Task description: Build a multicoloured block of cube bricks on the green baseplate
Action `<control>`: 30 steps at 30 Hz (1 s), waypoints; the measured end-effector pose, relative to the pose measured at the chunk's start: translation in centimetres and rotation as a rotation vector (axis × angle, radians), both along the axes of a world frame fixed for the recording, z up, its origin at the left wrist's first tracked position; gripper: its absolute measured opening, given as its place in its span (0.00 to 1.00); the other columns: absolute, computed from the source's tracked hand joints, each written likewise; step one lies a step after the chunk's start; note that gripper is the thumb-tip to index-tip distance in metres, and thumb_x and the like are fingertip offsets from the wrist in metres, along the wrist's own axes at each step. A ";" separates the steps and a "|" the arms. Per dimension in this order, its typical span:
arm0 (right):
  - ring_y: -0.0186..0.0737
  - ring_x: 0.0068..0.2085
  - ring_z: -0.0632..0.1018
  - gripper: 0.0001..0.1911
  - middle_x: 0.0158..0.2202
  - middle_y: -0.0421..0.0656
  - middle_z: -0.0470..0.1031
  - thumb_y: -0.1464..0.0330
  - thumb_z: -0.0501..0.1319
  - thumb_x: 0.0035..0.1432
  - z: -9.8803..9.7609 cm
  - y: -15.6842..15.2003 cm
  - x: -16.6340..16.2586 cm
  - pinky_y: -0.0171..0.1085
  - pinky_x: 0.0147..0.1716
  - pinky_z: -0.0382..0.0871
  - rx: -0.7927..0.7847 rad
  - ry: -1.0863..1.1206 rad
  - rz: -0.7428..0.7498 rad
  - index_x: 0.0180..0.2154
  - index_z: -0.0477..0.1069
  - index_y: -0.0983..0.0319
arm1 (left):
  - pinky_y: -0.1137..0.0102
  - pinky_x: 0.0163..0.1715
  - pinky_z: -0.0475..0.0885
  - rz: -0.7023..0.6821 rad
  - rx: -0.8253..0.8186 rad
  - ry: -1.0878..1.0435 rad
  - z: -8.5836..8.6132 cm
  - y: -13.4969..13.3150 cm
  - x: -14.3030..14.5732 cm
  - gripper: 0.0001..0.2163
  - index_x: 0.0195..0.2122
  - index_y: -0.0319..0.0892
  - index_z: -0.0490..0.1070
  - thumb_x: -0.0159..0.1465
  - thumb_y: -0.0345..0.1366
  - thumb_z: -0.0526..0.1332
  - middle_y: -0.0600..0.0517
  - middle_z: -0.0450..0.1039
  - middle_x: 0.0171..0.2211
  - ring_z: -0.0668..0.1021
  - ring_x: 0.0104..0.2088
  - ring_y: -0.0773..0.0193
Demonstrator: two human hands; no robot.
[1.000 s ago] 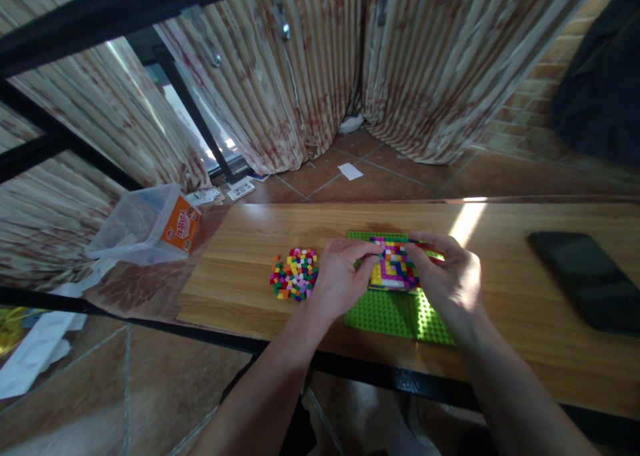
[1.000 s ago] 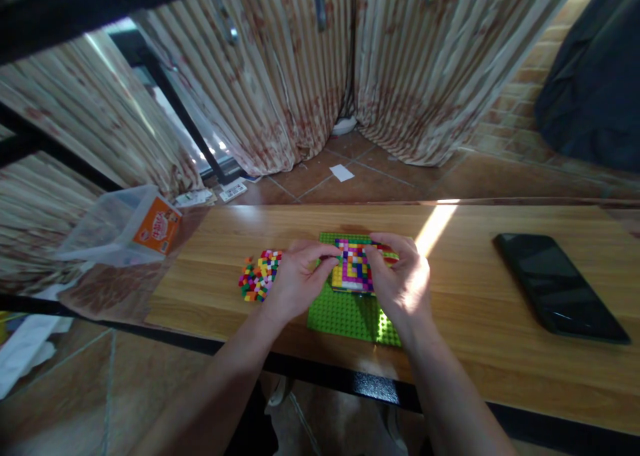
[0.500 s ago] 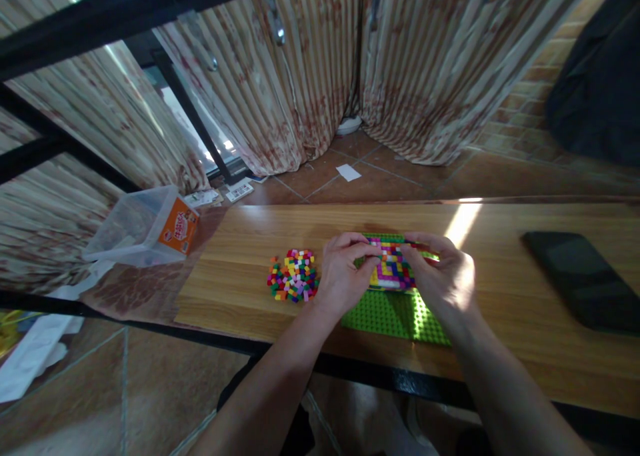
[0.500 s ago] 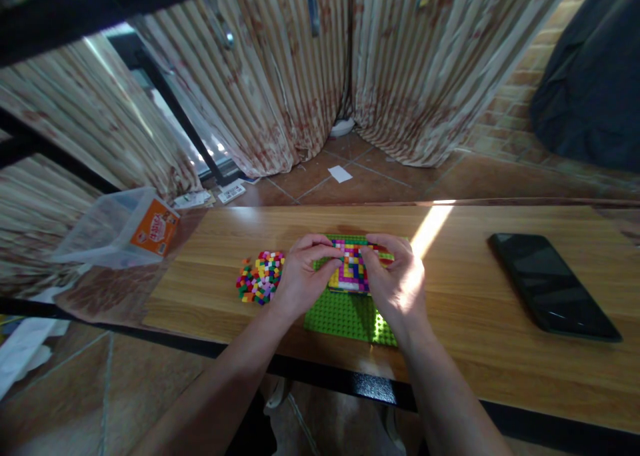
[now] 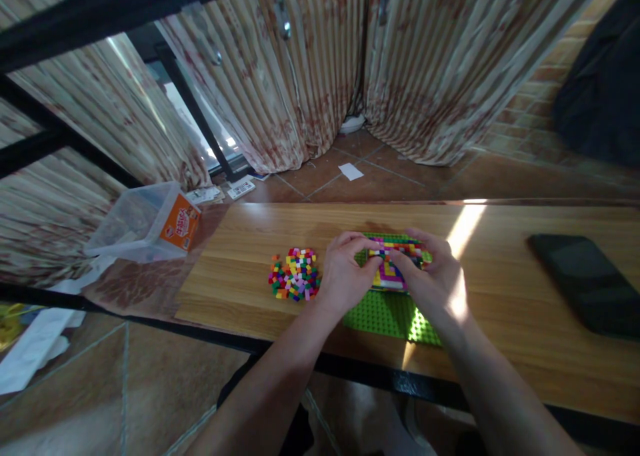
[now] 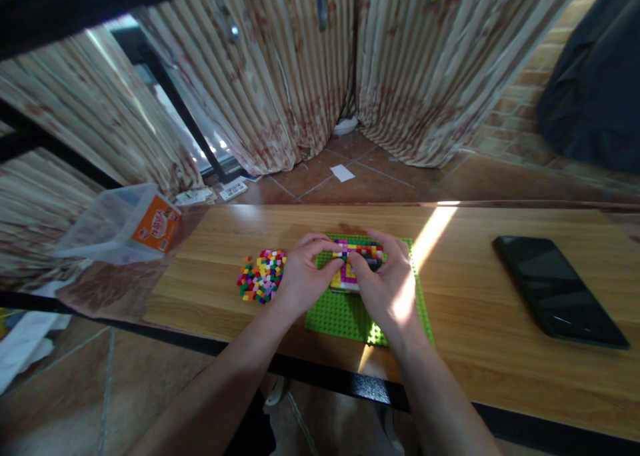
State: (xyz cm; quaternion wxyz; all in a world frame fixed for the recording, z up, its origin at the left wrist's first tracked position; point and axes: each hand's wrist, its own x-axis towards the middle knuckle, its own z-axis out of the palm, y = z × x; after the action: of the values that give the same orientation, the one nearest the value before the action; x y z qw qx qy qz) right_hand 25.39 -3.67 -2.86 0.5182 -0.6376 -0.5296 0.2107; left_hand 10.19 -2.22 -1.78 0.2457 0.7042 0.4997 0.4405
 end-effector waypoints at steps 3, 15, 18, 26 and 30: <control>0.53 0.50 0.77 0.25 0.50 0.51 0.75 0.60 0.66 0.52 0.0 0.0 -0.4 0.59 0.52 0.72 0.005 -0.043 -0.005 0.52 0.74 0.60 | 0.61 0.51 0.74 0.004 0.005 -0.008 0.0 0.0 0.0 0.08 0.37 0.43 0.79 0.58 0.26 0.68 0.49 0.75 0.41 0.78 0.46 0.60; 0.54 0.50 0.77 0.22 0.49 0.52 0.75 0.60 0.64 0.51 0.5 0.2 -0.7 0.58 0.52 0.72 -0.073 -0.071 0.021 0.47 0.77 0.61 | 0.62 0.51 0.74 0.011 -0.012 -0.013 0.5 -0.3 0.2 0.07 0.36 0.42 0.79 0.58 0.25 0.67 0.49 0.75 0.40 0.78 0.45 0.60; 0.53 0.49 0.78 0.22 0.48 0.52 0.76 0.60 0.64 0.51 0.7 0.3 -0.7 0.57 0.53 0.71 -0.080 -0.070 0.025 0.46 0.78 0.62 | 0.62 0.51 0.73 0.010 -0.015 -0.013 0.4 -0.3 0.2 0.07 0.37 0.42 0.79 0.58 0.25 0.67 0.49 0.75 0.40 0.78 0.45 0.60; 0.53 0.48 0.79 0.22 0.49 0.53 0.77 0.61 0.65 0.50 0.6 0.5 -0.7 0.57 0.51 0.72 -0.110 -0.049 0.030 0.46 0.79 0.62 | 0.63 0.50 0.73 0.025 -0.011 0.009 0.6 -0.4 0.3 0.08 0.37 0.41 0.78 0.57 0.24 0.66 0.49 0.75 0.39 0.77 0.44 0.60; 0.52 0.46 0.79 0.22 0.48 0.53 0.77 0.61 0.64 0.50 0.6 0.5 -0.7 0.56 0.50 0.73 -0.106 -0.037 0.034 0.46 0.79 0.63 | 0.63 0.49 0.73 0.026 -0.006 0.021 0.6 -0.5 0.4 0.07 0.37 0.41 0.78 0.58 0.24 0.66 0.49 0.75 0.39 0.77 0.44 0.60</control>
State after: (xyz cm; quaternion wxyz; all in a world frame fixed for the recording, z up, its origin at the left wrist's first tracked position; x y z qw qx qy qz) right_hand 24.69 -3.17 -2.30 0.4703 -0.6589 -0.5378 0.2354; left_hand 10.56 -2.73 -1.23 0.2365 0.7014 0.5128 0.4348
